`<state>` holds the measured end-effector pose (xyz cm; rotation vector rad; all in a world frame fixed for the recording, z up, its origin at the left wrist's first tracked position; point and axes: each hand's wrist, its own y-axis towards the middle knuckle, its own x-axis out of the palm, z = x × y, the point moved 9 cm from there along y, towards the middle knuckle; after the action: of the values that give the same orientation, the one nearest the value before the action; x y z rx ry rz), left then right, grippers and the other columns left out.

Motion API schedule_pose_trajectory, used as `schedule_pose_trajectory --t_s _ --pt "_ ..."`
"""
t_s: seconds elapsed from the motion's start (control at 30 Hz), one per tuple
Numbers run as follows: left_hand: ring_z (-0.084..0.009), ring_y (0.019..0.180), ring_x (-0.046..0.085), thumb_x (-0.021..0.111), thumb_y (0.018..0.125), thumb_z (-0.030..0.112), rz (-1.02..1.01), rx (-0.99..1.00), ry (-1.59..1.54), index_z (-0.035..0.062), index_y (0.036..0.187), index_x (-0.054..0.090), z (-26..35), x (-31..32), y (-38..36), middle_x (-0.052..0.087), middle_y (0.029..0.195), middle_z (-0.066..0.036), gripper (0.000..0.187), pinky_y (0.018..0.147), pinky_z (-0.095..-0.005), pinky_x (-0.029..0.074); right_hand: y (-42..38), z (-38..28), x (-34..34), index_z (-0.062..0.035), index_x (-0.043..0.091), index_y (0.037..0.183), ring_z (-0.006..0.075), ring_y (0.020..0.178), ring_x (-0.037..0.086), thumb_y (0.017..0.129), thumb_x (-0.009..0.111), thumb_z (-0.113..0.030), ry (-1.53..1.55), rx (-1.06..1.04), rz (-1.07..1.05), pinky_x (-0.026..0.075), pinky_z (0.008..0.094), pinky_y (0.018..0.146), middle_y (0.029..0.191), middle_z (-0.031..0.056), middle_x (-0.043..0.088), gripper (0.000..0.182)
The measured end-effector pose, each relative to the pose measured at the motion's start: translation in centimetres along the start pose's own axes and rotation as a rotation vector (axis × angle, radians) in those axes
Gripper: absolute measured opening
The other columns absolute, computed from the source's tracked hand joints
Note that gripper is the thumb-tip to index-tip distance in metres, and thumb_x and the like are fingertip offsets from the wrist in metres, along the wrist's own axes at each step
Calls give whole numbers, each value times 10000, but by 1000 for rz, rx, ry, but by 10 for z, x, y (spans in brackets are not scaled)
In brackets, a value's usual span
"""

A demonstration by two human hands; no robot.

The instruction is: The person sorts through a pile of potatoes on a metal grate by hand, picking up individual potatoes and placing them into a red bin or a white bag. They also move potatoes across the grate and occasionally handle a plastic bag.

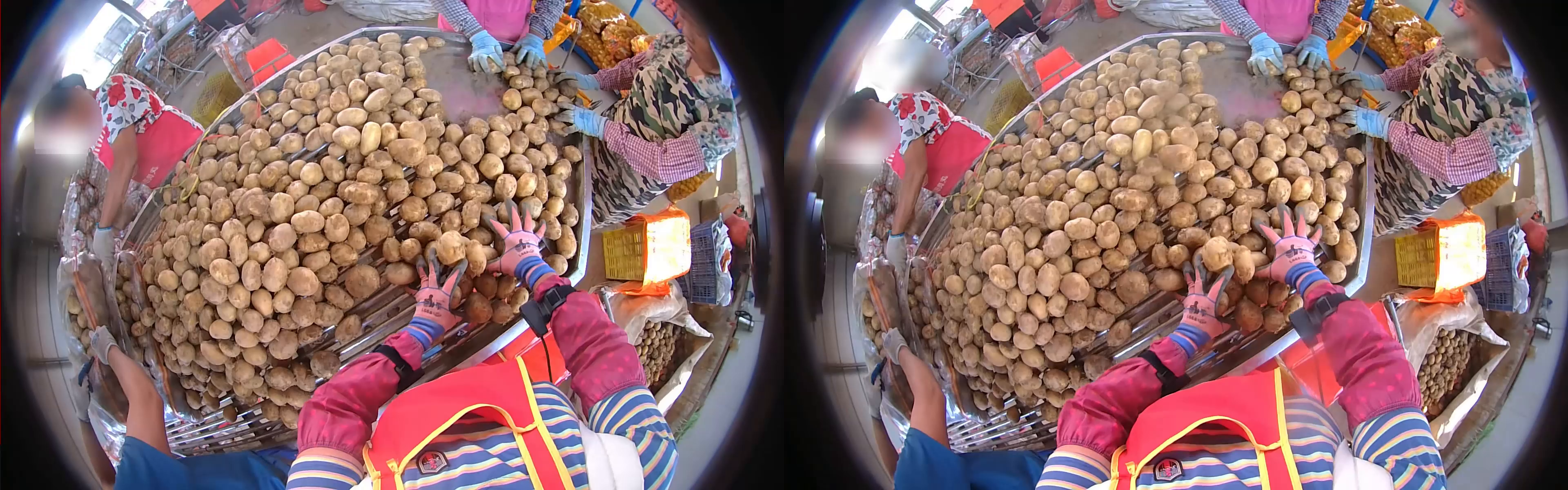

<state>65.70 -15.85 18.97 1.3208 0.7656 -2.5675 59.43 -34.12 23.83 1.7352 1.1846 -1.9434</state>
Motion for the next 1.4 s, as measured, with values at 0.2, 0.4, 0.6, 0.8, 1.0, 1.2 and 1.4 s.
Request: schedule_pose_trajectory --t_s 0.2,0.4,0.6,0.8,1.0,1.2,1.4 --pt "-553 1346 5 834 534 447 109 -152 42 332 1455 205 28 -32 36 16 1500 -282 1121 1007 -715 114 34 10 -8 -344 280 1431 346 1413 103 603 766 -529 36 82 -59 164 695 1029 1530 102 154 978" --pt "-346 1403 148 691 621 236 210 7 145 267 1398 370 48 -21 78 221 1511 -108 841 1015 -643 100 91 31 -21 -392 224 1435 377 1404 121 620 803 -453 222 123 12 210 725 998 1530 -23 182 1002" --pt "-353 1408 122 762 598 358 196 135 175 269 1396 384 55 -43 118 147 1531 -166 888 985 -582 163 157 53 -25 -378 240 1434 435 1368 177 679 754 -479 191 202 141 258 546 1091 1507 -18 250 919" --pt "-381 1383 199 728 633 507 120 380 84 251 1380 406 45 -58 88 263 1483 -174 852 1077 -574 142 175 68 -23 -413 244 1425 384 1386 174 747 697 -475 183 243 133 285 674 997 1526 -29 204 818" --pt "-370 1278 349 689 682 460 713 12 336 161 1250 511 -82 -210 -51 431 1346 -142 665 1077 -576 149 135 46 -30 -192 203 1468 324 1361 279 832 576 -435 -79 72 -63 280 588 1036 1507 76 248 776" --pt "-324 1290 359 659 701 520 762 -407 532 136 1320 471 -194 -255 -108 467 1348 -104 752 1104 -534 133 77 -146 -120 -74 603 1120 311 1036 593 822 560 -490 -63 -433 106 451 388 906 1081 169 634 513" --pt "-302 1249 407 671 686 497 854 -428 472 189 1288 516 -192 -254 -105 525 1297 -52 694 1107 -502 160 87 -342 -71 -103 429 1336 325 1182 501 894 477 -413 292 -771 87 374 403 1014 1290 177 516 542"
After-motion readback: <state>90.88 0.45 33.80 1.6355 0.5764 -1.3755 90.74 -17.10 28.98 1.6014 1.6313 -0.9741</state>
